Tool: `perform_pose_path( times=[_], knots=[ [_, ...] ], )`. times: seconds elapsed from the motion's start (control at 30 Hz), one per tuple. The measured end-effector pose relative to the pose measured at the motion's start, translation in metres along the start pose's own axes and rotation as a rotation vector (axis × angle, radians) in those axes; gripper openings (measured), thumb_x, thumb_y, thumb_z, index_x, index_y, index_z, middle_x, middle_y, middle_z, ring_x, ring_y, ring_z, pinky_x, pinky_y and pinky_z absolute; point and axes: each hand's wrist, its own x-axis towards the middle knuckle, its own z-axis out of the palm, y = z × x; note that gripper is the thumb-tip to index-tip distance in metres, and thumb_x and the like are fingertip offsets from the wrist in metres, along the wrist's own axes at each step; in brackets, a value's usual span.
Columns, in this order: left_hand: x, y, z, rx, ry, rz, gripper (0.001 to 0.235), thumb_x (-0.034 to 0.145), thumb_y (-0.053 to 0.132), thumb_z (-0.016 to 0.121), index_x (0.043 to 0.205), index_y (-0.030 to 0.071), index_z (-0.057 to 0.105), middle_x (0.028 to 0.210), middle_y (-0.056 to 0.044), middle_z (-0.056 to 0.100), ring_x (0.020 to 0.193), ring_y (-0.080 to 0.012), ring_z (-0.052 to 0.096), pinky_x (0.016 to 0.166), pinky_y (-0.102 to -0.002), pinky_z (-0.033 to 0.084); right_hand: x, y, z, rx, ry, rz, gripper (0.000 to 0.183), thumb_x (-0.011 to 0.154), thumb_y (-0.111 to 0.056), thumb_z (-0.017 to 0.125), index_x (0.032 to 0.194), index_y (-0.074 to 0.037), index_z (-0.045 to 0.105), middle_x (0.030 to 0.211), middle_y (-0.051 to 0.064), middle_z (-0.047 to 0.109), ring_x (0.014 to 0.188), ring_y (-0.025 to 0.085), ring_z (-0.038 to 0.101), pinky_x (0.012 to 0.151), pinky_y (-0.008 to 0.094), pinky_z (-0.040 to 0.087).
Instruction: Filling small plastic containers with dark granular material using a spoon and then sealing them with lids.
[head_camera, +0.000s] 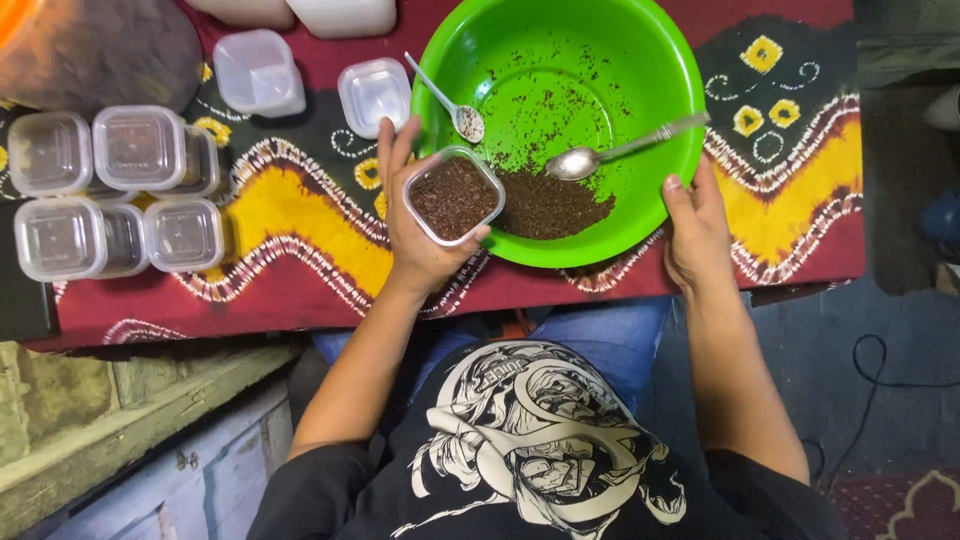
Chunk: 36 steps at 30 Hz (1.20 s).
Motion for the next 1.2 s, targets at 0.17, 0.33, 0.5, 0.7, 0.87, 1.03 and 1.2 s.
perform_pose_path(
  times=[0.17,0.33,0.5,0.7,0.87,1.03,1.2],
  knots=[
    [-0.004,0.007,-0.003,-0.163,-0.051,-0.098,0.082,0.081,0.06,0.084,0.136,0.012,0.048,0.17,-0.017,0.01,0.153,-0.043,0.033,0.123,-0.062,0.036,-0.002,-0.02,0.02,0.059,0.079,0.061,0.042,0.112,-0.027,0.049,0.152,-0.014,0.045,0.132,0.014,0.065,0.111,0.021,0.067,0.1,0.039,0.056],
    [-0.01,-0.003,0.001,-0.25,-0.025,-0.099,0.085,0.08,0.047,0.089,0.141,0.01,0.043,0.167,-0.024,0.015,0.148,-0.0456,0.039,0.118,-0.062,0.041,-0.002,-0.02,0.023,0.061,0.087,0.06,0.044,0.111,-0.028,0.051,0.153,-0.016,0.046,0.133,0.015,0.065,0.111,0.022,0.067,0.101,0.041,0.056],
    [-0.015,-0.009,0.004,-0.29,-0.024,-0.139,0.085,0.079,0.041,0.091,0.138,0.003,0.043,0.167,-0.026,0.016,0.145,-0.0473,0.041,0.115,-0.061,0.044,-0.003,-0.016,0.025,0.087,0.132,0.058,0.04,0.111,-0.024,0.051,0.149,-0.013,0.048,0.131,0.014,0.067,0.111,0.02,0.069,0.1,0.038,0.057],
    [0.005,-0.011,0.015,-0.342,-0.067,-0.137,0.084,0.078,0.034,0.093,0.139,0.002,0.044,0.168,-0.023,0.018,0.14,-0.0463,0.048,0.109,-0.061,0.052,0.01,-0.045,0.015,-0.031,0.18,0.154,0.042,0.112,-0.026,0.049,0.151,-0.013,0.041,0.139,0.02,0.056,0.093,0.02,0.06,0.083,0.038,0.048],
    [0.038,0.004,0.044,-0.365,-0.156,-0.17,0.086,0.081,0.042,0.089,0.145,0.009,0.043,0.171,-0.014,0.017,0.148,-0.0446,0.042,0.113,-0.066,0.051,0.03,-0.109,0.01,-0.217,0.314,0.417,0.058,0.112,-0.034,0.046,0.162,-0.02,0.022,0.161,0.02,0.032,0.054,0.003,0.038,0.045,0.021,0.03],
    [0.054,0.002,0.066,-0.327,-0.257,-0.287,0.087,0.08,0.055,0.083,0.148,0.021,0.039,0.172,-0.004,0.02,0.154,-0.0432,0.04,0.113,-0.071,0.05,0.048,-0.101,-0.01,-0.243,0.333,0.381,0.053,0.111,-0.03,0.046,0.16,-0.02,0.031,0.163,0.019,0.039,0.036,-0.003,0.031,0.027,0.018,0.019],
    [0.052,-0.014,0.086,-0.29,-0.308,-0.234,0.082,0.083,0.055,0.081,0.145,0.018,0.041,0.171,-0.009,0.019,0.149,-0.0405,0.048,0.116,-0.058,0.054,0.056,-0.084,-0.022,-0.253,0.416,0.491,0.063,0.112,-0.032,0.051,0.166,-0.018,0.02,0.168,0.02,0.029,0.042,-0.004,0.034,0.032,0.015,0.026]
  ],
)
